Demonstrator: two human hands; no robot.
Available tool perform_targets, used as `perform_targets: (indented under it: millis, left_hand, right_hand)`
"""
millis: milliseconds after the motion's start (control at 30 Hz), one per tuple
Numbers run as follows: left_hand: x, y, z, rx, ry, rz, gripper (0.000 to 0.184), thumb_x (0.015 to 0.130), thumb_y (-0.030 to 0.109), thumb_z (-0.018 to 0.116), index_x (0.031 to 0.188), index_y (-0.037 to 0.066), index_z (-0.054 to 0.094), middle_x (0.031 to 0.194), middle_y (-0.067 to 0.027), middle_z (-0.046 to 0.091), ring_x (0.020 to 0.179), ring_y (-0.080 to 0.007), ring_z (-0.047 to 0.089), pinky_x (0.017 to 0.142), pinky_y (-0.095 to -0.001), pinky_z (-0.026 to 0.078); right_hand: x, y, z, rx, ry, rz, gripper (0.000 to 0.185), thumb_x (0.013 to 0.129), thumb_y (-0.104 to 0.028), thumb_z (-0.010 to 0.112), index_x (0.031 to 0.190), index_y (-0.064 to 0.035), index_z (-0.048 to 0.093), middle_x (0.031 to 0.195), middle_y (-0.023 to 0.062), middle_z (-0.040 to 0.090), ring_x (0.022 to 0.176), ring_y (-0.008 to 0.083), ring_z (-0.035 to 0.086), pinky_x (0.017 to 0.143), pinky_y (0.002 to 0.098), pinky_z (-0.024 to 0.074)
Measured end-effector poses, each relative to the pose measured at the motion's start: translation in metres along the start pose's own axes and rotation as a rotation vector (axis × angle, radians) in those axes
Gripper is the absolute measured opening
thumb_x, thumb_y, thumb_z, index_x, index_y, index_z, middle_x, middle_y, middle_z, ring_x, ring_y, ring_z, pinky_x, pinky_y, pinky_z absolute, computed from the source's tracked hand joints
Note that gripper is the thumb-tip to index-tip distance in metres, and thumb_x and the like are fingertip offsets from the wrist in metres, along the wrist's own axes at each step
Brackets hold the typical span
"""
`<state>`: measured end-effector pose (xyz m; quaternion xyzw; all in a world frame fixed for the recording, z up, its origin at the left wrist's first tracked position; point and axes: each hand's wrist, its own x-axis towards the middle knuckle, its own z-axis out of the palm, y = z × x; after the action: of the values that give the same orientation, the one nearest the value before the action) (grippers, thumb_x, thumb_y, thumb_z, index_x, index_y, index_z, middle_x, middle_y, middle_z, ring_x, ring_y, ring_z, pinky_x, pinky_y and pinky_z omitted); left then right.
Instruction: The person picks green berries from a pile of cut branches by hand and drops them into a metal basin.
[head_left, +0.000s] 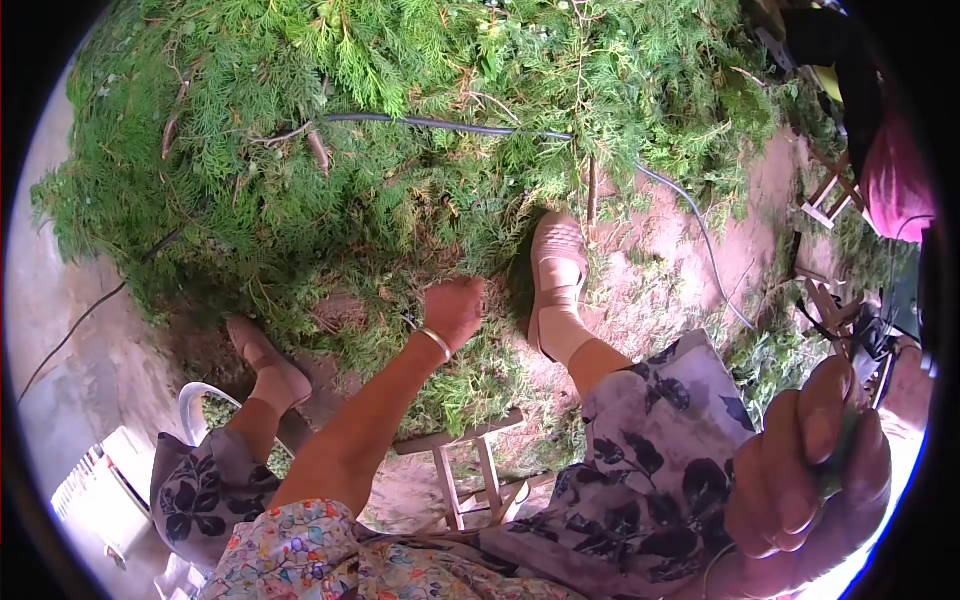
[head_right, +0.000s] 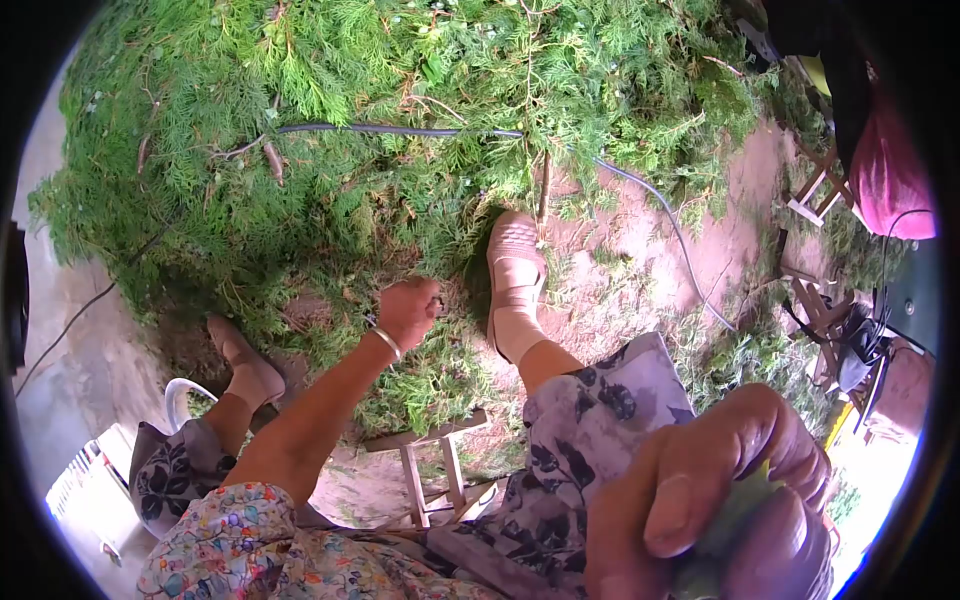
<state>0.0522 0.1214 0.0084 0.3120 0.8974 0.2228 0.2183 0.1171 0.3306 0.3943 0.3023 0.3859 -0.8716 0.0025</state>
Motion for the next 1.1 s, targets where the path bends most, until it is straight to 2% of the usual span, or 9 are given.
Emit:
perform_targets:
  millis: [367, 567, 633, 700, 767, 800, 867, 1033, 1100]
  left_hand:
    - [0.017, 0.012, 0.032, 0.059, -0.063, 0.054, 0.015, 0.071, 0.01, 0.062, 0.085, 0.004, 0.059, 0.075, -0.0178, 0.06, 0.064, -0.0336, 0.061, 0.058, -0.0416, 0.049]
    - [-0.059, -0.01, -0.04, -1.553, -0.203, -0.527, 0.003, 0.076, -0.001, 0.061, 0.078, -0.002, 0.062, 0.067, -0.0081, 0.062, 0.055, -0.0158, 0.059, 0.05, -0.0292, 0.047]
    - [-0.066, -0.012, -0.059, -1.661, -0.119, -0.601, 0.005, 0.077, 0.002, 0.063, 0.079, -0.003, 0.062, 0.072, -0.011, 0.063, 0.057, -0.0177, 0.059, 0.051, -0.031, 0.048]
    - [-0.062, -0.023, -0.065, -1.777, -0.036, -0.665, 0.009, 0.078, 0.005, 0.066, 0.08, -0.003, 0.063, 0.078, -0.0139, 0.065, 0.059, -0.0196, 0.06, 0.052, -0.0328, 0.049]
    - [-0.048, -0.045, -0.058, -1.057, 0.084, -0.765, 0.017, 0.079, 0.008, 0.065, 0.091, -0.003, 0.06, 0.077, -0.0156, 0.065, 0.059, -0.0218, 0.061, 0.054, -0.0346, 0.05]
    - [-0.042, -0.057, -0.052, -1.062, 0.084, -0.768, 0.017, 0.079, 0.008, 0.065, 0.091, -0.003, 0.06, 0.077, -0.0156, 0.065, 0.059, -0.0218, 0.061, 0.054, -0.0346, 0.05]
    - [-0.032, -0.079, -0.041, -0.233, 0.314, -0.453, 0.021, 0.078, 0.011, 0.066, 0.094, -0.001, 0.059, 0.074, -0.0186, 0.065, 0.061, -0.0282, 0.063, 0.058, -0.0381, 0.051]
    - [-0.015, -0.109, -0.026, 0.008, 0.216, -0.498, 0.017, 0.074, 0.012, 0.07, 0.081, 0.0, 0.06, 0.072, -0.0216, 0.063, 0.068, -0.0374, 0.063, 0.061, -0.0425, 0.05]
    - [-0.016, -0.122, -0.027, -0.094, 0.29, -0.33, 0.019, 0.076, 0.007, 0.065, 0.09, 0.001, 0.055, 0.067, -0.0184, 0.062, 0.061, -0.034, 0.061, 0.057, -0.0422, 0.049]
  right_hand:
    - [0.015, 0.0, -0.022, 0.38, -0.299, 0.331, 0.023, 0.098, -0.017, 0.044, 0.112, 0.0003, 0.05, 0.088, 0.0176, 0.058, 0.044, 0.006, 0.036, 0.032, 0.019, 0.0264]
    - [0.03, -0.009, -0.019, 0.358, -0.381, 0.53, 0.024, 0.097, -0.019, 0.044, 0.112, 0.0, 0.048, 0.085, 0.0164, 0.057, 0.045, 0.0073, 0.037, 0.035, 0.0207, 0.0296]
    - [0.028, -0.004, -0.013, 0.327, -0.5, 0.616, 0.024, 0.097, -0.02, 0.044, 0.11, 0.0005, 0.048, 0.083, 0.0155, 0.056, 0.047, 0.008, 0.038, 0.036, 0.021, 0.0309]
    - [0.008, 0.007, 0.006, -0.084, -0.23, 0.184, 0.027, 0.097, -0.022, 0.045, 0.107, 0.0024, 0.047, 0.081, 0.0143, 0.055, 0.05, 0.0092, 0.042, 0.039, 0.0201, 0.0341]
    - [0.007, 0.01, 0.018, -0.099, -0.172, 0.176, 0.027, 0.097, -0.023, 0.045, 0.105, 0.003, 0.047, 0.08, 0.0138, 0.055, 0.052, 0.0098, 0.044, 0.041, 0.0198, 0.0355]
    - [0.007, 0.012, 0.023, -0.108, -0.114, 0.168, 0.027, 0.097, -0.023, 0.045, 0.103, 0.0037, 0.047, 0.079, 0.0134, 0.054, 0.053, 0.0104, 0.046, 0.042, 0.0196, 0.0368]
    - [0.008, 0.016, 0.033, -0.127, -0.081, 0.168, 0.027, 0.097, -0.022, 0.045, 0.103, 0.0038, 0.047, 0.079, 0.0136, 0.054, 0.054, 0.0109, 0.046, 0.043, 0.0195, 0.0377]
    - [0.013, 0.024, 0.044, -0.235, -0.067, 0.19, 0.027, 0.097, -0.023, 0.044, 0.102, 0.004, 0.047, 0.078, 0.0139, 0.054, 0.057, 0.0127, 0.05, 0.046, 0.0189, 0.0403]
    - [0.016, 0.036, 0.046, -0.244, -0.029, 0.049, 0.033, 0.093, -0.025, 0.051, 0.086, 0.0056, 0.042, 0.062, 0.0183, 0.051, 0.041, 0.0138, 0.041, 0.032, 0.0246, 0.0344]
